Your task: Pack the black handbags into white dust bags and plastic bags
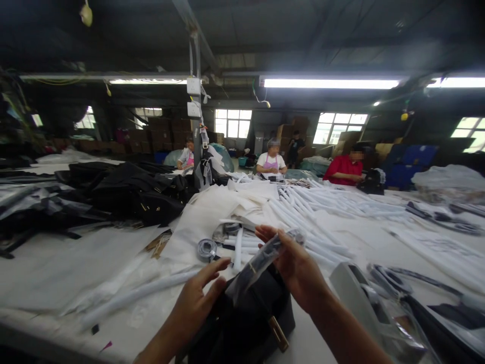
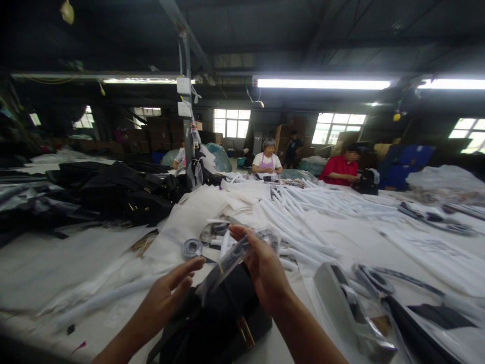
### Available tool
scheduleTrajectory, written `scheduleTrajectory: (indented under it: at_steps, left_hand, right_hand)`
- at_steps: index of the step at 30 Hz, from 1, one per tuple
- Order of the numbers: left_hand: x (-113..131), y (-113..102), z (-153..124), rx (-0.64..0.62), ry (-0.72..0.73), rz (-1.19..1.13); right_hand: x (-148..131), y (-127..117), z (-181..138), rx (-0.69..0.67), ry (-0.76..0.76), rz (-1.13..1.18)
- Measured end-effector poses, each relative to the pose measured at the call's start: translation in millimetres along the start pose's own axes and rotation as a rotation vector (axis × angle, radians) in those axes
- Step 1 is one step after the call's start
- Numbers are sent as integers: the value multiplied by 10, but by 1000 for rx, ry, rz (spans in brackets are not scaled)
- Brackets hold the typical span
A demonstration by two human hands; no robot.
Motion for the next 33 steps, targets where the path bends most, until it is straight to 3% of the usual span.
scheduleTrajectory:
  at_steps: [2,5,7,9,13,15,19,21,22,25,27,30,33]
  left_hand:
    - [183,22,144,-24,40,-119]
    - [413,333,360,-225,84,-293]
    - [369,542,407,-326,53,-382]
    - [212,635,386,-340,28,-424]
    - [-95,561,262,-262,-3,-415]
    - [-152,454,211,-197,-5,-429]
    - [-177,249,175,-16,2,-438]
    - [-226,220,189,70,-31,-476]
    - [-243,232,208,94,-39,-512]
    - [-226,303,295,86,-8,-640]
    - [-195,284,336,99,25,-686]
    - [-141,190,366,182,80,-711]
    - [-78,289,444,214,111,-736]
  right_hand:
    - [14,40,7,-9,14,-55]
    - [96,89,4,-44,68,-57]
    - [131,70,-1,-61,70,-30]
    - [148,15,-5,-77,59,10]
    - [114,-152,-58,-127,56,15]
    - [-9,-347,-143,-81,20,-235]
    - [-499,-857,-491,374,-250,-1019]
    - [-494,-1000,-549,483,-304,-1176]
    - [-387,-1054,-484,439,-268,-1190]
    - [87,-1118,-201,136,-61,-1137]
    - [253,-1158,-124,32,29,-1106]
    - [108,-1325,-112,112,25,-1103]
    - [-144,-1530,-10,210,-6,-1108]
Point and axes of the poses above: each hand's wrist, its own z-axis towards the middle knuckle, its own y-axis out of the palm, x = y × z, the point moved 10 cm from there along z, towards the middle knuckle, and after that the axes turned 13 degrees about -x, right-handed, at the moved point
